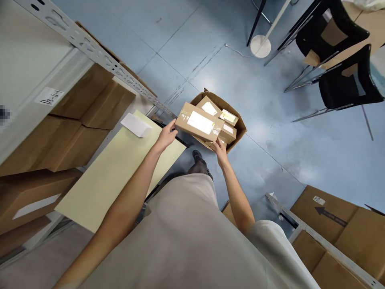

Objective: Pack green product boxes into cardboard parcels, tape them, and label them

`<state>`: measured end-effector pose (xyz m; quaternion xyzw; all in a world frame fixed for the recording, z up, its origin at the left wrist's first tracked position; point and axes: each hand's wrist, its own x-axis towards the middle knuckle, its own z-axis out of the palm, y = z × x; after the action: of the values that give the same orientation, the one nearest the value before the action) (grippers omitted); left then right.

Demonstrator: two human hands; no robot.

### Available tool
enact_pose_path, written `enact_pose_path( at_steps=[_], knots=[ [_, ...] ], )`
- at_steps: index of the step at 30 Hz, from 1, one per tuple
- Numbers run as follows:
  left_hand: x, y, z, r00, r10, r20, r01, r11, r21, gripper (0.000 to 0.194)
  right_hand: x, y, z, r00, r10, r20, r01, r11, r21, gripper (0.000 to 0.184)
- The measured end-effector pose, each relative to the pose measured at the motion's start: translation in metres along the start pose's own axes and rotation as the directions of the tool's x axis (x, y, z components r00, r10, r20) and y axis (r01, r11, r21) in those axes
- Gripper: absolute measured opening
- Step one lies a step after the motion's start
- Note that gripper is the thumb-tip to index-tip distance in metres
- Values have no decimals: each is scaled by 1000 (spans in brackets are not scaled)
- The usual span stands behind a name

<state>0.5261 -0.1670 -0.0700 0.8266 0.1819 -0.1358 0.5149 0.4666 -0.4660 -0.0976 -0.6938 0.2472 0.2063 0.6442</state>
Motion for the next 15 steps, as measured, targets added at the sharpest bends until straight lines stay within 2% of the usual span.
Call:
enact_pose_path(
  at_steps=[2,4,9,12,15],
  knots=[
    [11,-2,4,996,-80,-27,79,996,-46,64,10,8,5,994,101,-34,-100,994,39,76],
    [6,-10,6,991,-126,-47,121,988,-101,59,13,17,7,985,170,-36,-167,983,70,68],
    [-51,-34,10,986,-164,-18,160,974,-160,38,12,32,9,962,272,26,-273,956,103,48],
    [-87,-44,9,978,-209,-10,204,960,-191,29,19,33,16,955,293,51,-297,950,96,45],
    [-116,-50,3,967,-252,-41,234,938,-256,27,29,31,29,960,267,85,-273,959,73,48]
  ],
)
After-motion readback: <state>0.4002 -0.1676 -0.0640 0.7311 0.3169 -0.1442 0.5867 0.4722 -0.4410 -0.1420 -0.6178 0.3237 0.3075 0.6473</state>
